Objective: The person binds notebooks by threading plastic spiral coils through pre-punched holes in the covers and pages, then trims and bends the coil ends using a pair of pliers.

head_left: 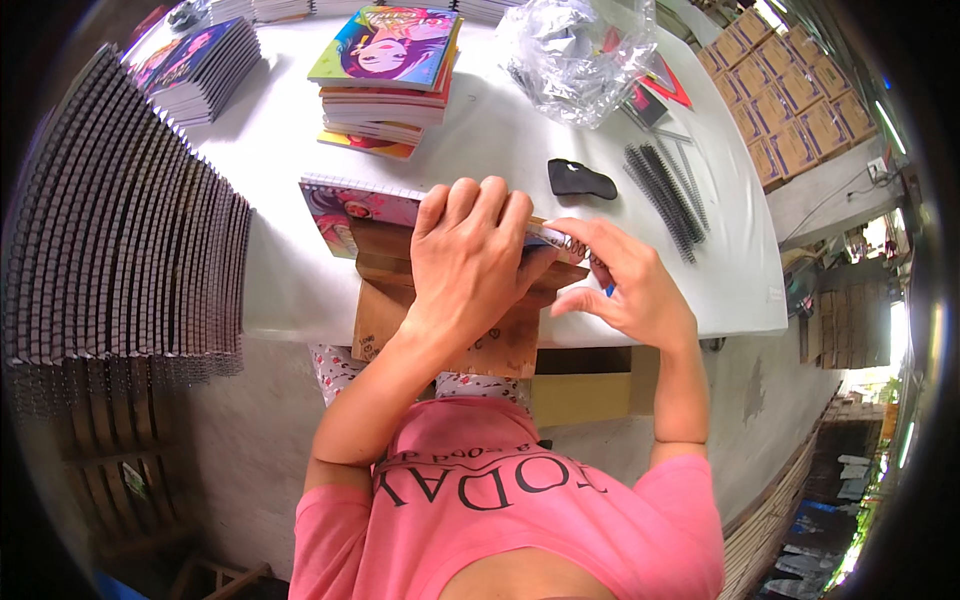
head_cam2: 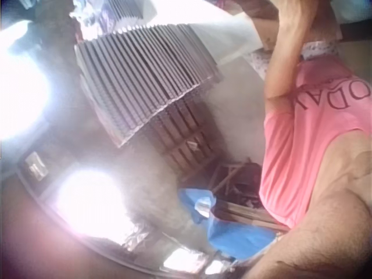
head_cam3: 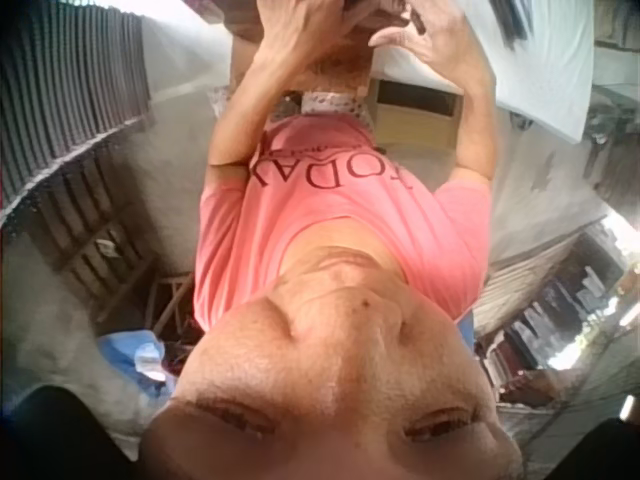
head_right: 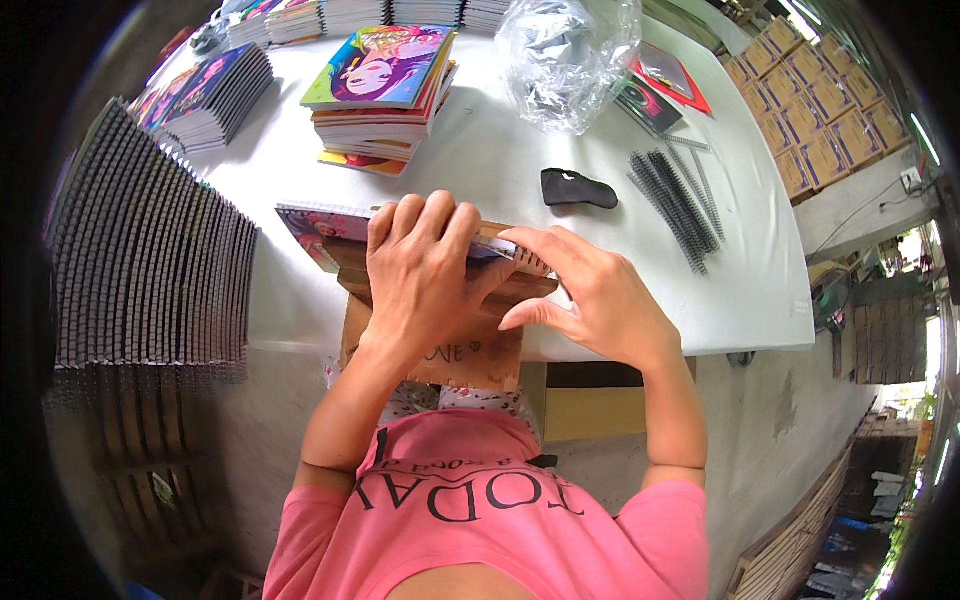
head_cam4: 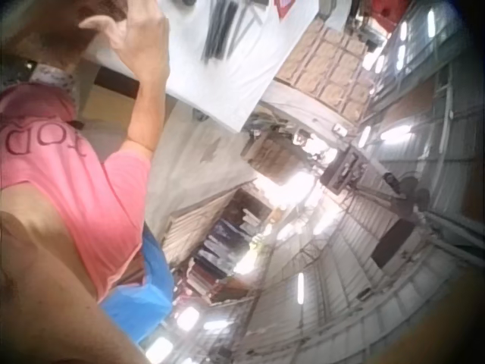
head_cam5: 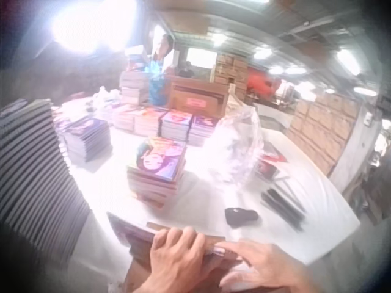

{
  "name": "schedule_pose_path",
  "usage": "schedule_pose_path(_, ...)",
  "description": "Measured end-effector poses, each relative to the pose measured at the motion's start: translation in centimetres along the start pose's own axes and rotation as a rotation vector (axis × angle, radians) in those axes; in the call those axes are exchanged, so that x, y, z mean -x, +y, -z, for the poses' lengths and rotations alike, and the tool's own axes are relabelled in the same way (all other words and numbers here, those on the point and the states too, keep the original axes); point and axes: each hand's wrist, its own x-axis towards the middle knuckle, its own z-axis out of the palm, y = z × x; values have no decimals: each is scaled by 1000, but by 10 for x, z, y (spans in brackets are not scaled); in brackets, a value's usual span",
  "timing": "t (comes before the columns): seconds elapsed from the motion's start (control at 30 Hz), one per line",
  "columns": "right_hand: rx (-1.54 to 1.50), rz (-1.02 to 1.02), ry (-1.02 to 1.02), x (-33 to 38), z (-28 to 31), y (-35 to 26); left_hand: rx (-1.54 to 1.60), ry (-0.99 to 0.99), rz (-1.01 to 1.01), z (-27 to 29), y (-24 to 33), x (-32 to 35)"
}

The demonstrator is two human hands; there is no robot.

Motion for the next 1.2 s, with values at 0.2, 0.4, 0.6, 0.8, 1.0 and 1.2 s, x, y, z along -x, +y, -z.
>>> schedule_pose_path(0.2,-159,0,101,2,-1,24,34,-3,-60,-1,-4,2)
schedule_pose_path(0.4,-86,15,-5,0,8,20,16,-20,-44,2,-3,1)
schedule_pose_path(0.6,-393,-299,-64,-7,10,-3,82,59,-11,8,-7,6)
schedule_pose_path(0.8,-222,15,-64,-4,4,23,35,80,19,4,-15,13)
schedule_pose_path(1.0,-563,-201,-410,-32,43,60,119,115,8,2,-21,11)
schedule_pose_path(1.2,304,-102,-128,-26,-1,199,220,109,-71,5,-27,16)
